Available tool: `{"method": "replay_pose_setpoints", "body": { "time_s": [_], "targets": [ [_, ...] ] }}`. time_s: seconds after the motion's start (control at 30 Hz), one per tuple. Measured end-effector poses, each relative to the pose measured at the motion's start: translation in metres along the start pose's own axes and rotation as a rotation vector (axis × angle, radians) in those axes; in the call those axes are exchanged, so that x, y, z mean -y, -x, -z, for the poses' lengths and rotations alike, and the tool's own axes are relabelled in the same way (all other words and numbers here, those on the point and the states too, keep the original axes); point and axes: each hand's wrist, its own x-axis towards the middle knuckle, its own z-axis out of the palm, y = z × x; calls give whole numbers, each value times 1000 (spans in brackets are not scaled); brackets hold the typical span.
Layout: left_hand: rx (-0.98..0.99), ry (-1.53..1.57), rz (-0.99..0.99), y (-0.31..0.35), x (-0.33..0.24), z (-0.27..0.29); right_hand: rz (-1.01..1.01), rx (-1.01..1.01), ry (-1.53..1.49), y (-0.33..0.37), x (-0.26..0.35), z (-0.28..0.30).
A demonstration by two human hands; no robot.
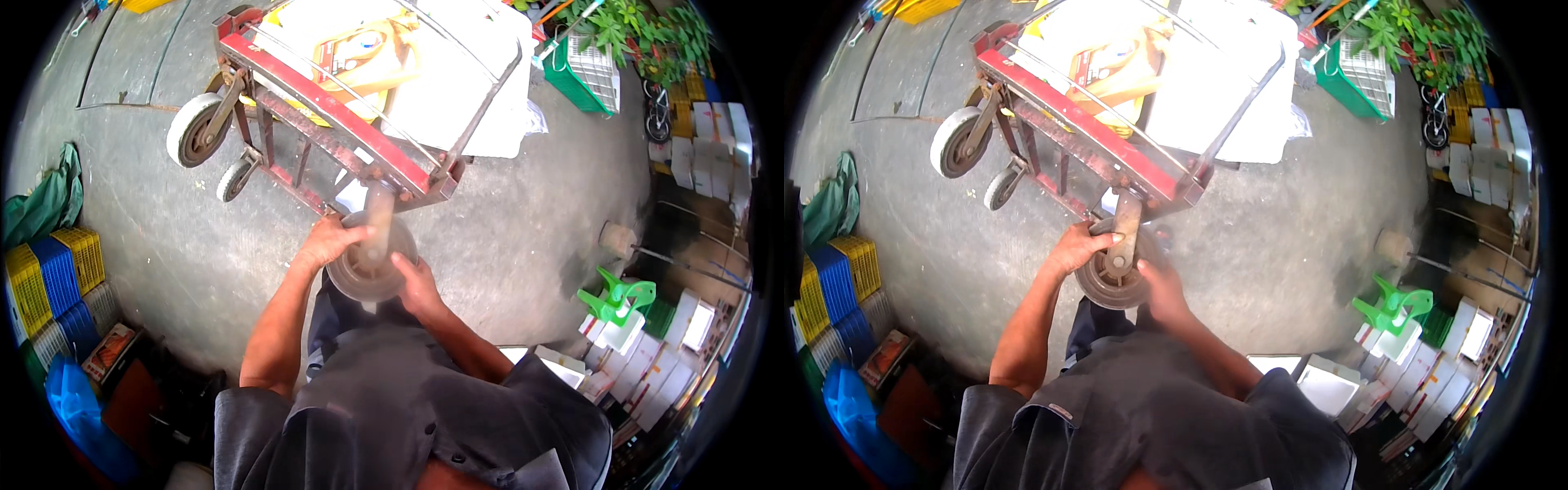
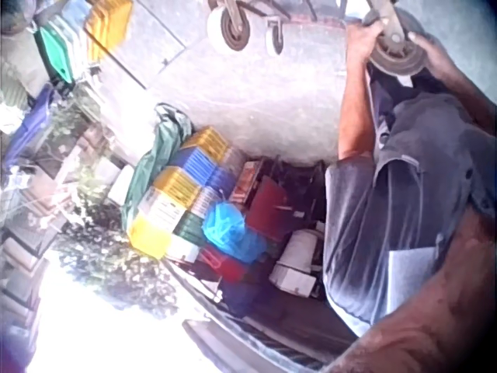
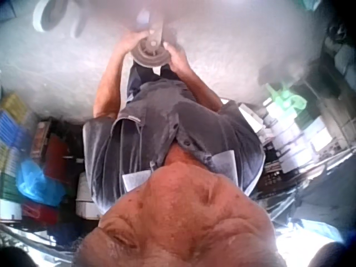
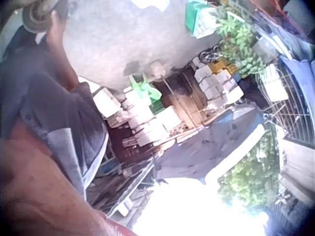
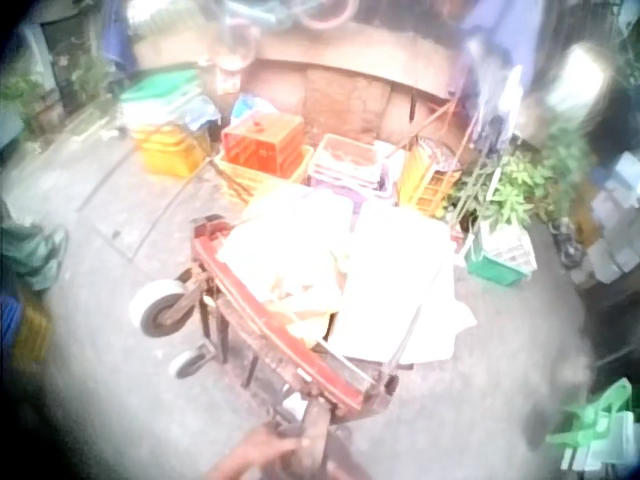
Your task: The person applies clear tape to the wheel of a hand truck, retrieves a bottle of motor oil, and pours the oil onto the wheel's axle while spinning it by hand.
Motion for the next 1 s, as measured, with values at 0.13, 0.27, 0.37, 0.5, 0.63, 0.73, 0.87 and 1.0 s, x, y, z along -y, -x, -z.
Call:
{"method": "replay_pose_setpoints", "body": {
  "time_s": [0.13, 0.27, 0.37, 0.5, 0.63, 0.73, 0.87, 1.0],
  "targets": [
    [-98, -167, -17, 9, -8, -5, -12, 51, -95, -9, 1, 3],
    [-124, -233, 45, 23, -32, -6, -43, 111, -108, -1, 4, 3],
    [-47, 42, 33, 16, -11, -1, 24, 86, 82, -2, -10, 13],
    [27, -34, 38, 2, -2, 3, 88, 86, 50, -5, -9, 12],
    [-106, -333, 15, 15, -16, -9, 47, 158, -107, -4, -10, 12],
    [-74, -213, 46, 15, -14, -3, 40, 155, 4, -4, -10, 15],
    [56, -3, 22, 3, 0, 3, 91, 72, 96, 2, -9, 5],
    [-30, -199, 55, 13, -21, 1, 61, 115, 33, -5, -22, 24]
  ]
}}
